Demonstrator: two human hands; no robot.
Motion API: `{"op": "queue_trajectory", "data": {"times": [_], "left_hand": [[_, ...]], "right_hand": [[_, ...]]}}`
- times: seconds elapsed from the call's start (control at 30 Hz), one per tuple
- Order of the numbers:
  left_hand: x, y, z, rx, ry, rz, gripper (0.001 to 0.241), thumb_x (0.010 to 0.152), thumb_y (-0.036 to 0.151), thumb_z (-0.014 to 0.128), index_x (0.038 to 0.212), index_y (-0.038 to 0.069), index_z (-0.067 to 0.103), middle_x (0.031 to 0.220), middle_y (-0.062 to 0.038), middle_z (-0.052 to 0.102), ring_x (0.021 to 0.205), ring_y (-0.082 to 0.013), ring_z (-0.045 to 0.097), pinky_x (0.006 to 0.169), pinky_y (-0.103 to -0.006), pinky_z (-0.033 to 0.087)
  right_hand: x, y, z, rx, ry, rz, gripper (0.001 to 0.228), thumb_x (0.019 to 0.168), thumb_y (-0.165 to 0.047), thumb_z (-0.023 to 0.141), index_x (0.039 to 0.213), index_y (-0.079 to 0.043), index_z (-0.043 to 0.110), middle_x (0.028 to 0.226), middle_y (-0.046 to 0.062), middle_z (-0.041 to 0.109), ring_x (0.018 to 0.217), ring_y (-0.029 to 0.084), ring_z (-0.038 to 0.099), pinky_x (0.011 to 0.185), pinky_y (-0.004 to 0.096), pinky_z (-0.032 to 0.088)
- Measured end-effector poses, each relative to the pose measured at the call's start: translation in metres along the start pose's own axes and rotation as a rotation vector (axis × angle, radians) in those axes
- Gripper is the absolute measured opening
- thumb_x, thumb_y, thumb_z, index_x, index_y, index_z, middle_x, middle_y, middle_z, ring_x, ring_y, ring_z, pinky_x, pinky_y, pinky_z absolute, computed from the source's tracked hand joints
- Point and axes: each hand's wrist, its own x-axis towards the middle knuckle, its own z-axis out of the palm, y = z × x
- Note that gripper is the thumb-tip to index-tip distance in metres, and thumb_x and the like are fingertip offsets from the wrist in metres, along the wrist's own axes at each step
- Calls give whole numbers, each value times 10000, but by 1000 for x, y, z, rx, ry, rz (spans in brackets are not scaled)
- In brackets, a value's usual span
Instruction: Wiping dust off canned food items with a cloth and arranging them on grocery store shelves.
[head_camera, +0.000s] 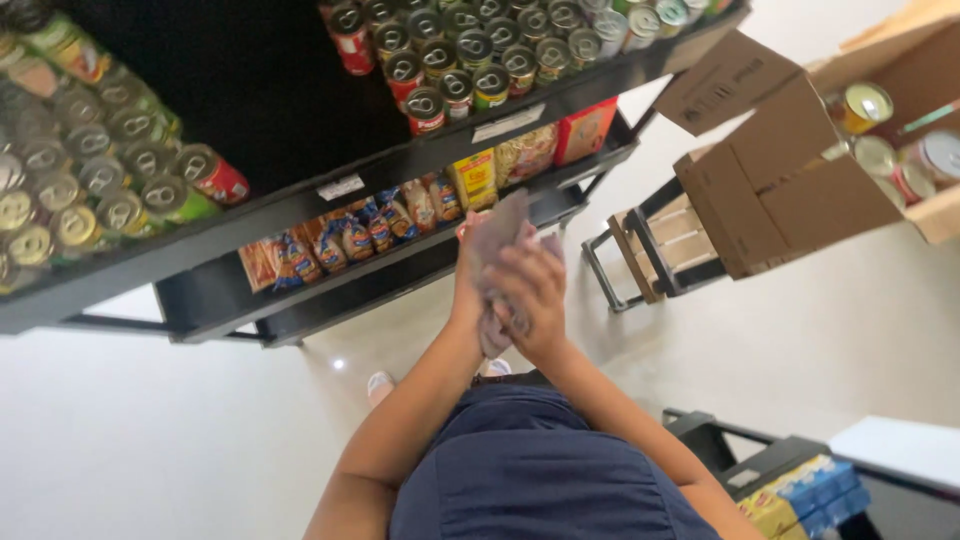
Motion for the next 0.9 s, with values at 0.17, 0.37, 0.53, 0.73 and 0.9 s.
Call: {"op": "queue_trajectory", "data": {"times": [0.17, 0.37, 0.53, 0.73, 0.9], "left_hand": [[53, -94, -106, -639, -630, -321, 423, 1081, 509, 513, 1130, 95, 584, 1084, -97, 641, 927, -254, 651, 820, -358, 543], [-26, -12, -41, -75, 29, 319, 515, 985, 437, 555, 1388, 137, 444, 1301, -90, 603, 1184, -213, 600, 1012, -352, 498], [-4, 30, -64, 420, -154, 848, 526, 1028, 414, 657, 1395, 77, 488, 1598, -135, 499, 1442, -271, 496, 1240, -414, 348], [16, 58, -52, 870, -391, 954, 431, 902, 363, 680, 1177, 31, 701, 1367, -146, 684, 1326, -262, 578, 1214, -423, 358], [47, 54, -56, 405, -472, 443, 357, 1020, 319, 606, 1190, 12, 674, 1238, -134, 708, 1152, -198, 657, 1039, -334, 500]], "right_hand": [[4, 33, 11, -57, -14, -334, 221, 962, -287, 660, 978, -84, 743, 1014, 100, 695, 970, 322, 647, 931, 413, 523], [-20, 51, 58, 682, -44, 577, 343, 1019, -330, 684, 1003, -1, 589, 896, 88, 578, 853, 208, 554, 803, 325, 478], [-8, 46, 63, 1266, -366, 851, 619, 894, -380, 778, 1361, -56, 533, 1201, 19, 667, 1097, 124, 646, 950, 283, 532], [13, 80, 71, 1113, -595, 795, 641, 818, -241, 869, 1315, -2, 541, 1161, 100, 667, 1026, 191, 679, 858, 365, 595], [79, 64, 50, 1186, -858, 1215, 478, 872, -290, 815, 1217, -50, 588, 831, 112, 667, 595, 161, 618, 458, 255, 473]]}}
